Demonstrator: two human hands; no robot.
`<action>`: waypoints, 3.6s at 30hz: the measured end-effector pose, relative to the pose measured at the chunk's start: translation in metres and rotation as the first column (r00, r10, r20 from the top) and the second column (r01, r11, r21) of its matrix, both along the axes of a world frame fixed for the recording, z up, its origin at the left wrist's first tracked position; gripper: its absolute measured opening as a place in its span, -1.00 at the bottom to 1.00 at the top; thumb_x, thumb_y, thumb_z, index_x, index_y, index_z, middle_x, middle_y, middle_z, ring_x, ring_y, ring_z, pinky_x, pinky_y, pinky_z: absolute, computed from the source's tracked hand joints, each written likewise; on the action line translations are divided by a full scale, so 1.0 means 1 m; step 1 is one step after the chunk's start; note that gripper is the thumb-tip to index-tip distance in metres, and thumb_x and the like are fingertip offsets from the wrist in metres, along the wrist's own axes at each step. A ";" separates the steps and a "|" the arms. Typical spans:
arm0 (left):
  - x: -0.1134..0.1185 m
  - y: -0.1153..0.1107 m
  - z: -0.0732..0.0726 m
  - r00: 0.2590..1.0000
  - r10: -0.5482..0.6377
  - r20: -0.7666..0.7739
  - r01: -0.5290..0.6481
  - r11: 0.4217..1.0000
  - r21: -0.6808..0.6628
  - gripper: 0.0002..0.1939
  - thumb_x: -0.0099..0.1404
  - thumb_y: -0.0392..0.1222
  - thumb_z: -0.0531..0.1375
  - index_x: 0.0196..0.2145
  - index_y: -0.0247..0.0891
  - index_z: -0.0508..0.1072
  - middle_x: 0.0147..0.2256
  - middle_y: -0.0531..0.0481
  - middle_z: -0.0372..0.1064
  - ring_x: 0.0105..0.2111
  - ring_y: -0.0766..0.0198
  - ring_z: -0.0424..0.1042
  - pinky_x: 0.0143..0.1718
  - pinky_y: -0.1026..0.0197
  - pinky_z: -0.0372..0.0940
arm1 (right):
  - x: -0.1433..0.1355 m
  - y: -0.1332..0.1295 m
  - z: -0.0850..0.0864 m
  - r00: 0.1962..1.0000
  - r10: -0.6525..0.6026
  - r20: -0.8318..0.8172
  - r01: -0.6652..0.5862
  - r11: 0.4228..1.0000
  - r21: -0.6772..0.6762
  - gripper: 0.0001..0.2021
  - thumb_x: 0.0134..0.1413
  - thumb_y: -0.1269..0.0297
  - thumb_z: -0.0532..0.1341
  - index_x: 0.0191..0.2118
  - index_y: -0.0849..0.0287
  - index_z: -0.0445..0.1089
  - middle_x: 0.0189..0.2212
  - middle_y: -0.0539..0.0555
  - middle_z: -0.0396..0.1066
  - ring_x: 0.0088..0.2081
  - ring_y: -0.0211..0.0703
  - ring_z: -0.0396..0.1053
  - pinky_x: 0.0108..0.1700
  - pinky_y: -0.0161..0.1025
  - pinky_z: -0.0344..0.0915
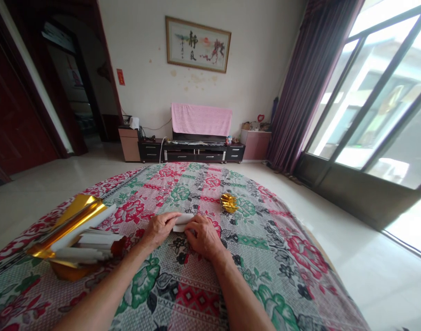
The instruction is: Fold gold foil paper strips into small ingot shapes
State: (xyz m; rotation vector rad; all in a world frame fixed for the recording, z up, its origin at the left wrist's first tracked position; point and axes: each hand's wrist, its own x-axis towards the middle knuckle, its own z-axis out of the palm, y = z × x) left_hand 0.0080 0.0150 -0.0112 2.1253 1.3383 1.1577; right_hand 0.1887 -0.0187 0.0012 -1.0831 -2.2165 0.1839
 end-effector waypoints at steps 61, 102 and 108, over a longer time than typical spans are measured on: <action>-0.010 -0.007 0.005 0.985 -0.038 -0.169 0.061 0.989 0.132 -0.73 -0.01 -0.39 0.12 -0.29 -0.29 0.44 -0.27 -0.09 0.41 -0.31 0.24 0.36 -0.25 0.21 0.29 | -0.005 0.013 0.001 0.973 -0.195 -0.123 0.193 0.981 -0.028 -0.72 0.19 0.25 -0.02 -0.48 0.18 0.31 -0.59 -0.01 0.31 -0.51 -0.28 0.25 -0.43 -0.37 0.06; -0.002 -0.009 0.020 0.873 0.056 0.485 0.131 0.930 -0.344 -0.28 0.08 0.04 0.19 0.13 -0.35 0.13 -0.16 -0.21 0.39 -0.30 0.21 0.45 -0.34 0.24 0.31 | -0.025 0.024 -0.012 0.673 -0.112 -0.732 -0.118 0.960 -0.255 -0.77 0.01 0.16 0.17 -0.22 0.15 0.33 -0.29 0.06 0.46 -0.27 -0.16 0.42 -0.18 -0.20 0.36; 0.003 -0.010 0.022 0.608 -0.005 0.794 0.369 0.887 -0.277 -0.20 0.05 -0.21 0.23 0.20 -0.27 -0.02 -0.19 -0.12 0.42 -0.23 0.22 0.43 -0.18 0.20 0.30 | -0.030 0.020 -0.014 0.683 -0.109 -0.722 -0.157 0.944 -0.291 -0.80 -0.03 0.18 0.21 -0.29 0.17 0.32 -0.36 0.05 0.44 -0.35 -0.18 0.40 -0.27 -0.24 0.35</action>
